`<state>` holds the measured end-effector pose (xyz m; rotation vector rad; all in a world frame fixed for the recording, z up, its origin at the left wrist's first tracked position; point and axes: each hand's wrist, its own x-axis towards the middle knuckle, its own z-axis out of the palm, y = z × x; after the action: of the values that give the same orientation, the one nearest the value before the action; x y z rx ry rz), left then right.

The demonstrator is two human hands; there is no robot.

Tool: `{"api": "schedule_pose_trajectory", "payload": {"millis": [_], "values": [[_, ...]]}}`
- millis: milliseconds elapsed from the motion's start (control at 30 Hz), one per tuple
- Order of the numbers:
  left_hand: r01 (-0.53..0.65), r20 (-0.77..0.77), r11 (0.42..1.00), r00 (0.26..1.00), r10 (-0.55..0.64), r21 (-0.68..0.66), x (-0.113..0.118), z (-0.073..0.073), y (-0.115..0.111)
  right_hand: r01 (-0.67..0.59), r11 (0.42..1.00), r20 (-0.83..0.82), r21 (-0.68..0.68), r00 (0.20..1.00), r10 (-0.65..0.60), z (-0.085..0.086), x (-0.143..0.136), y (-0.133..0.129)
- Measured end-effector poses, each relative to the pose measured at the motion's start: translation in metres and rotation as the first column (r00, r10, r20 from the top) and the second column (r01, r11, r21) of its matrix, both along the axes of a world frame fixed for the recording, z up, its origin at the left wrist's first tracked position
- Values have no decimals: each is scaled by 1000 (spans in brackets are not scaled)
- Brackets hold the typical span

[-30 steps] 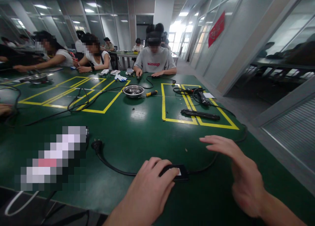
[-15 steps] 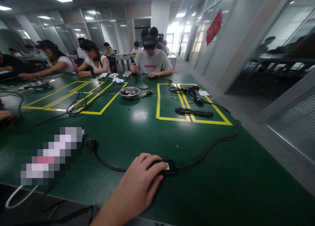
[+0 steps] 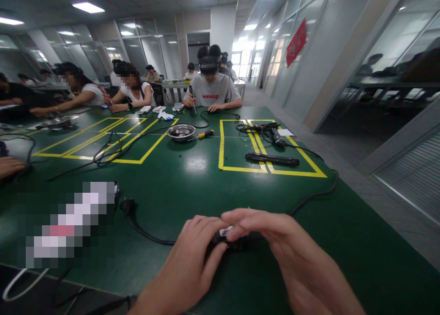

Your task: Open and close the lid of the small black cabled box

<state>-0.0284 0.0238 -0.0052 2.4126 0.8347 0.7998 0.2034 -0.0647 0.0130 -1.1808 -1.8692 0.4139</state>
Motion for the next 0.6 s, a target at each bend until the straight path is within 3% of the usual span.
{"api": "schedule_pose_trajectory", "payload": {"millis": [67, 200, 400, 500, 600], "values": [[-52, 30, 998, 998, 53, -31, 0, -2, 3, 66, 998, -60, -23, 996, -67, 13, 3, 30], [-148, 3, 988, 989, 148, -41, 3, -9, 18, 94, 989, 112, -117, 990, -81, 18, 18, 60], [-136, -73, 989, 987, 140, 51, 2, -9, 21, 11, 964, 333, -265, 939, 81, -4, 25, 59], [-169, -71, 980, 982, 177, 103, -10, -3, 7, -51, 973, 361, -225, 923, 131, -13, 25, 55], [-111, -121, 991, 985, 120, 77, -20, -1, -7, -105, 984, 326, -142, 934, 147, -21, 28, 50]]}}
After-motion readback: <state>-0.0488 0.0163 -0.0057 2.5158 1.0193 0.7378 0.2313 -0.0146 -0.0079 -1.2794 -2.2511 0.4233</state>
